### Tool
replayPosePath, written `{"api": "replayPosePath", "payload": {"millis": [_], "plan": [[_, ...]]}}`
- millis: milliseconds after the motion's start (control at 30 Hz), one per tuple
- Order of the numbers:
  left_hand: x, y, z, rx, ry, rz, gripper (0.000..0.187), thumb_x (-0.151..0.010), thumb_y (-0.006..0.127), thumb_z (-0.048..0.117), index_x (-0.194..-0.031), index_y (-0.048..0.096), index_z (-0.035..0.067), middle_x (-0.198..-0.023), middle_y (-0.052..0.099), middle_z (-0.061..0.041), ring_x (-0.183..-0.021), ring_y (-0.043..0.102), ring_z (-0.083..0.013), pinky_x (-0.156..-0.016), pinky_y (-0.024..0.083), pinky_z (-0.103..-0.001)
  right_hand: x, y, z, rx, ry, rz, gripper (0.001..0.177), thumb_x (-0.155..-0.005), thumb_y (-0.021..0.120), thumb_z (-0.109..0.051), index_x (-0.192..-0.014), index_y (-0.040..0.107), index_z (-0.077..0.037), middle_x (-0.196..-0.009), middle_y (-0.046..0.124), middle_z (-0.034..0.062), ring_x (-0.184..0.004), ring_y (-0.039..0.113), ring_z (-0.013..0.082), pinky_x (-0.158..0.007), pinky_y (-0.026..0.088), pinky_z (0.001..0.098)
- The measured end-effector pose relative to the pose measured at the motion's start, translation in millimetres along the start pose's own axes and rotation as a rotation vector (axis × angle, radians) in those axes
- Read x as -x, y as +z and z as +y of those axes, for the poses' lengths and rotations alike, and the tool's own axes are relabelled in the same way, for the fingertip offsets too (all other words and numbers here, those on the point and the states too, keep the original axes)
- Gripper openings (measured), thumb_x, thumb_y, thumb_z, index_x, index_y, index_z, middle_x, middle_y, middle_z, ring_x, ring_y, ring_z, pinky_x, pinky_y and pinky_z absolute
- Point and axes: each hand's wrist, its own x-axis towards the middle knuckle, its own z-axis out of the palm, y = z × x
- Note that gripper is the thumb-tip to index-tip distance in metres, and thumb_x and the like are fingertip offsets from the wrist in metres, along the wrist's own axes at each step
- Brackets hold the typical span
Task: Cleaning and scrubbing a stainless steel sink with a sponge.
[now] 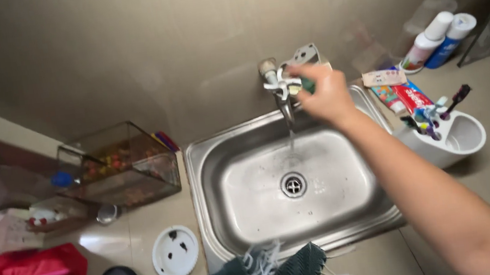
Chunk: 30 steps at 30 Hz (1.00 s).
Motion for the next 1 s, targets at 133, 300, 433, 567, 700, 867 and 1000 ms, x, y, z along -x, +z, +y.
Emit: {"api": "replayPosePath", "payload": {"millis": [133, 300, 433, 567, 700, 867, 1000], "plan": [[-7, -37, -1, 0.283, 0.039, 0.22, 0.04, -0.069, 0.084, 0.034, -0.102, 0.064, 0.021, -0.095, 0.063, -0.014, -0.086, 0.065, -0.0286, -0.089, 0.052, -0.045, 4, 7, -40, 0.303, 0.435, -0.276, 0.021, -0.084, 0.07, -0.014, -0.103, 0.075, -0.006, -0.092, 0.071, 0.0228, -0.092, 0.069, 0.0429, -0.086, 0.055, 0.0471], [-29, -85, 5, 0.645, 0.107, 0.495, 0.053, -0.06, 0.088, 0.031, -0.099, 0.06, 0.008, -0.091, 0.072, -0.016, -0.085, 0.075, -0.0272, -0.086, 0.056, -0.042, 18, -4, -68, 0.469, 0.19, -0.272, 0.02, -0.078, 0.072, -0.015, -0.089, 0.063, -0.001, -0.093, 0.069, 0.0195, -0.093, 0.063, 0.0417, -0.079, 0.052, 0.0525], [-15, -310, 147, 0.619, -0.328, 0.61, 0.065, -0.066, 0.09, 0.037, -0.116, 0.06, 0.008, -0.091, 0.071, -0.02, -0.091, 0.07, -0.038, -0.084, 0.056, -0.046, 37, -29, -72, 0.401, 0.105, -0.33, 0.033, -0.082, 0.072, -0.017, -0.11, 0.065, -0.001, -0.102, 0.069, 0.0178, -0.099, 0.064, 0.0383, -0.08, 0.054, 0.0477], [-67, -427, 234, 0.918, 0.339, 1.169, 0.047, -0.096, 0.077, 0.03, -0.124, 0.053, 0.001, -0.115, 0.064, -0.015, -0.106, 0.065, -0.0261, -0.096, 0.053, -0.04, 133, -42, -40, 0.303, 0.183, -0.188, 0.035, -0.081, 0.073, -0.014, -0.116, 0.071, -0.009, -0.104, 0.071, 0.0132, -0.1, 0.067, 0.0329, -0.086, 0.055, 0.0419], [-145, -504, 309, 0.257, 1.009, 1.465, 0.049, -0.097, 0.079, 0.037, -0.135, 0.062, 0.01, -0.137, 0.059, -0.006, -0.126, 0.06, -0.0298, -0.117, 0.039, -0.047, 249, -55, -1, 0.396, 0.505, -0.28, 0.03, -0.08, 0.072, -0.02, -0.11, 0.074, -0.015, -0.103, 0.074, 0.0092, -0.102, 0.069, 0.0308, -0.089, 0.055, 0.0404], [-245, -471, 337, -0.162, 1.057, 1.412, 0.05, -0.101, 0.07, 0.051, -0.145, 0.063, 0.028, -0.144, 0.052, -0.002, -0.125, 0.054, -0.0324, -0.11, 0.035, -0.049, 318, -57, 45, 0.53, 0.654, -0.461, 0.04, -0.078, 0.074, -0.025, -0.118, 0.074, -0.021, -0.111, 0.072, 0.0067, -0.109, 0.066, 0.0272, -0.092, 0.055, 0.0393], [-383, -282, 239, 0.182, 0.987, 0.116, 0.059, -0.106, 0.041, 0.034, -0.164, 0.038, 0.025, -0.164, 0.039, -0.011, -0.144, 0.044, -0.0396, -0.116, 0.038, -0.051, 293, -59, 14, 0.545, 0.869, -0.608, 0.038, -0.083, 0.069, -0.027, -0.121, 0.072, -0.025, -0.111, 0.071, 0.0012, -0.117, 0.065, 0.0215, -0.094, 0.056, 0.0371]]}}
